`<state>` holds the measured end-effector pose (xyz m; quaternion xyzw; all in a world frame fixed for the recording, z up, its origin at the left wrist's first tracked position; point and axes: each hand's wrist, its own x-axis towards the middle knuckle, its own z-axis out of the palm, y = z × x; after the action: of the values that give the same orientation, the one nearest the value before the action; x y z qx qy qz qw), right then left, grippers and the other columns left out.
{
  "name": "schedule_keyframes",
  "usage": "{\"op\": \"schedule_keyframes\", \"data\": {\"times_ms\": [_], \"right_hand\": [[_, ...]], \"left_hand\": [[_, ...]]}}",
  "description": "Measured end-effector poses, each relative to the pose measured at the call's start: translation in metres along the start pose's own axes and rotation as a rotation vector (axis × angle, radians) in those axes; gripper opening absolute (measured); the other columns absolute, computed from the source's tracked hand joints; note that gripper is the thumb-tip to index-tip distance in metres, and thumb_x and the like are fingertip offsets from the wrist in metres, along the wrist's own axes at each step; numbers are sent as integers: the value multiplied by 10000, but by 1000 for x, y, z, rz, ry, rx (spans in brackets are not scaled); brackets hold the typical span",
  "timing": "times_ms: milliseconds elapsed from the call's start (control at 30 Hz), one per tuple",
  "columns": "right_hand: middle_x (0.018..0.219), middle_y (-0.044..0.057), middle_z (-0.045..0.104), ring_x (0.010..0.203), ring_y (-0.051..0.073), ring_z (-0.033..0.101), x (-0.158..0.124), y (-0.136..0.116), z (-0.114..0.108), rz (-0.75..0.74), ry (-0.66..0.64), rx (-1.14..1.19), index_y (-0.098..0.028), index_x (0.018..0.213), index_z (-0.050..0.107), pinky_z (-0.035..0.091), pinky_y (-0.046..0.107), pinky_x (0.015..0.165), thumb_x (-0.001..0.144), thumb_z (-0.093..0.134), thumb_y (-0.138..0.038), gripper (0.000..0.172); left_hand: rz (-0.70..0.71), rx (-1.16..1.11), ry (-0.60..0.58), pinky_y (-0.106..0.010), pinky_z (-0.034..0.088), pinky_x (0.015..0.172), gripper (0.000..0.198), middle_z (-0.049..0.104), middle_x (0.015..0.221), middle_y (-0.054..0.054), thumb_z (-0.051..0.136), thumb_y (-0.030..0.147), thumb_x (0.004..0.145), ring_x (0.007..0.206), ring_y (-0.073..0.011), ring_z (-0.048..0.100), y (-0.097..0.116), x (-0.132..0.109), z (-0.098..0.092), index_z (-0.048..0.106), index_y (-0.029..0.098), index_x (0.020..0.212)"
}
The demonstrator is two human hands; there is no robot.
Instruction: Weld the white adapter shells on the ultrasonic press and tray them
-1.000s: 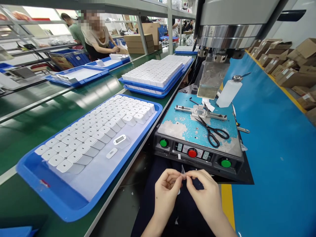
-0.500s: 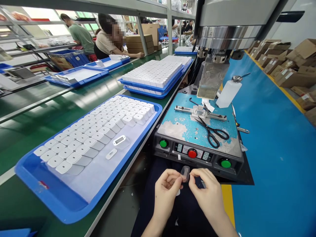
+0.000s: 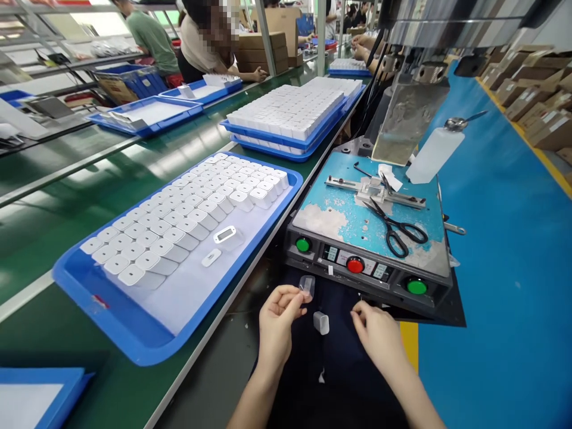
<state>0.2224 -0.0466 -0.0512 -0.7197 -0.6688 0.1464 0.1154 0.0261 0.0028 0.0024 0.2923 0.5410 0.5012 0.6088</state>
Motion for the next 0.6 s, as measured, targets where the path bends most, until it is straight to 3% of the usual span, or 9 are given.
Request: {"op": "schedule_keyframes", "data": {"times_ms": [67,133,200,300,400,600], "right_hand": [[832,52,703,790,222,644,1,-15,17,-85,-84,61,-220,1030,635,439,314,698,868,455,-173,247],[1100,106,669,999,269,602,4,-31,39,-192,-164,65,-189,1251,548,439,362,834,799,568,-176,452],[1229,161,603,1121,329,531,8,-43,61,-245,-247,14,-146,1295,520,388,430,942,710,660,-160,601],[1157,154,632,1115,327,526,13,-48,79,-267,-289,3,-145,1179,599,357,449,973,718,627,-134,462],[1069,93,644,996,259,581,13,-43,66,-182,-218,281,-184,1092,596,425,383,888,724,575,-151,370],[1061,74,632,952,215,619,0,-30,-9,-43,-73,1053,-221,1102,485,484,339,830,760,582,-284,362]], "left_hand": [[-10,16,6,-162,510,600,249,725,776,-45,758,305,715,794,-158,690,-2,0,-7,595,158,833],[-21,29,11,-163,510,600,252,725,777,-41,758,313,715,806,-162,689,-5,-1,-13,596,160,833],[-29,37,13,-163,509,598,253,722,770,-32,759,319,713,811,-163,688,-9,-3,-18,597,165,831],[-40,45,22,-172,513,602,262,719,769,-33,761,325,712,816,-169,688,-12,-7,-27,597,165,840],[-54,54,45,-186,516,606,281,721,782,-53,763,336,706,832,-185,688,-14,-9,-35,597,157,847],[-91,67,23,-183,501,594,291,721,769,-52,770,348,686,795,-174,680,-7,-17,-34,600,155,823]]}}
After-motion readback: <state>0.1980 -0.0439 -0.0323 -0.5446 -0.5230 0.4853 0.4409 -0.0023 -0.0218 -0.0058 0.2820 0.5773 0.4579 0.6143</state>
